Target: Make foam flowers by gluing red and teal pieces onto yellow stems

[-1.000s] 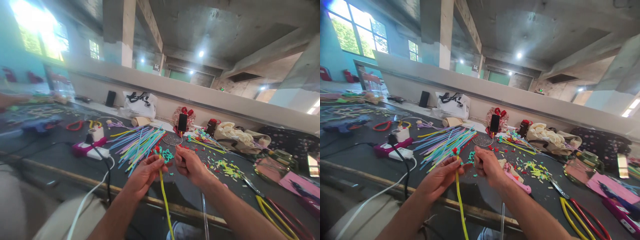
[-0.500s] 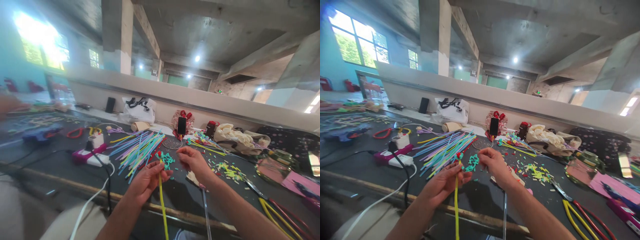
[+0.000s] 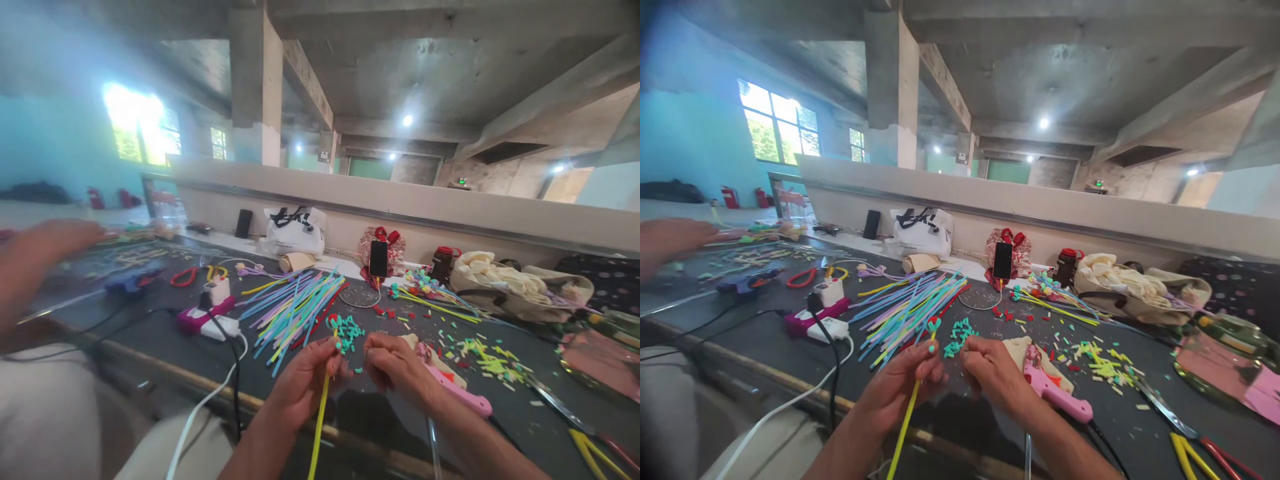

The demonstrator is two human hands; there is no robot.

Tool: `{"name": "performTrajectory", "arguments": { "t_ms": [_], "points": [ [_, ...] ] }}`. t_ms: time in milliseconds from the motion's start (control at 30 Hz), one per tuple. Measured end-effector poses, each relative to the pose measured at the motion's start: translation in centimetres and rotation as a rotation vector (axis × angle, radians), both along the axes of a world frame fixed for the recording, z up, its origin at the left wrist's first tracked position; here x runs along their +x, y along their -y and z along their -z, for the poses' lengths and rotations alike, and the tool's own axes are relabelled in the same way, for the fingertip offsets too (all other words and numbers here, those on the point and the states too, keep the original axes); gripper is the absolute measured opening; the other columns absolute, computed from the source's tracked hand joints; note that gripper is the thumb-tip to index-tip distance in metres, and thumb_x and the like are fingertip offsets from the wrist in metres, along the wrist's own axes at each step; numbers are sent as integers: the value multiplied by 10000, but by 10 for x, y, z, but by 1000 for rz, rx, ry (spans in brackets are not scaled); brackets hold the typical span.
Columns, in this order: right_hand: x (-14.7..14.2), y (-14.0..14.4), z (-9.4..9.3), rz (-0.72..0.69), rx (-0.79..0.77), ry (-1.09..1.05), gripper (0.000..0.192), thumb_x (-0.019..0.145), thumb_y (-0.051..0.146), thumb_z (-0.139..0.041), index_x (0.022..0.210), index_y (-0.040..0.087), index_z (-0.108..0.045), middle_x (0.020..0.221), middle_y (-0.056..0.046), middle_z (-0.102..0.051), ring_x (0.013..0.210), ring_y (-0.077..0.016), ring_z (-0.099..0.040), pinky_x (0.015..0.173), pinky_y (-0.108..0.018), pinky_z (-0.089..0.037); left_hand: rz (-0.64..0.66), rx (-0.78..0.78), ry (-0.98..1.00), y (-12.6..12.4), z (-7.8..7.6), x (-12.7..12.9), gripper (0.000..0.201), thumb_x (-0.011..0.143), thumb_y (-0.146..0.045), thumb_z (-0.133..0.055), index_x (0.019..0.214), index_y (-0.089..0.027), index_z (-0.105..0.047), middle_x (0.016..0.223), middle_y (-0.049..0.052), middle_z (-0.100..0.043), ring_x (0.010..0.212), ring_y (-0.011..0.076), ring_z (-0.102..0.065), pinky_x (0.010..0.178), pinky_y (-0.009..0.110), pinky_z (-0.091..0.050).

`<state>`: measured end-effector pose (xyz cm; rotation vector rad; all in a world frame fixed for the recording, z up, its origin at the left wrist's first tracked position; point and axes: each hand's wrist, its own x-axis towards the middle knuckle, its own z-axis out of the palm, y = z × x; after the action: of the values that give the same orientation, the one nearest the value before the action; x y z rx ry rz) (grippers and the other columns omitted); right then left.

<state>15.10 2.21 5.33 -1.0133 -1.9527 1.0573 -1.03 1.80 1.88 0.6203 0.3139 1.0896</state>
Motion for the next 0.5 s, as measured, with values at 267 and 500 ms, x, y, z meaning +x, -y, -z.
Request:
{"name": "performTrajectory", "arguments": {
  "t_ms": [267,500],
  "points": [
    [-12,-1,3,73,156,-35,69,700,150,-519,748,165,-567,602,43,-539,512,-70,-465,480,-170,-355,-50,-36,-93,-3,5,4,125,643,-212,-652,613,-108,-590,428,-35,-531,443,68,-512,530,194,-403],
    [-7,-3,-3,101,400,78,59,718,181,-549,710,169,-605,623,19,-566,571,-92,-523,539,-189,-384,-39,-37,-122,-1,9,9,111,644,-205,-649,658,-100,-617,431,-12,-576,426,70,-505,520,198,-395]
  ]
}}
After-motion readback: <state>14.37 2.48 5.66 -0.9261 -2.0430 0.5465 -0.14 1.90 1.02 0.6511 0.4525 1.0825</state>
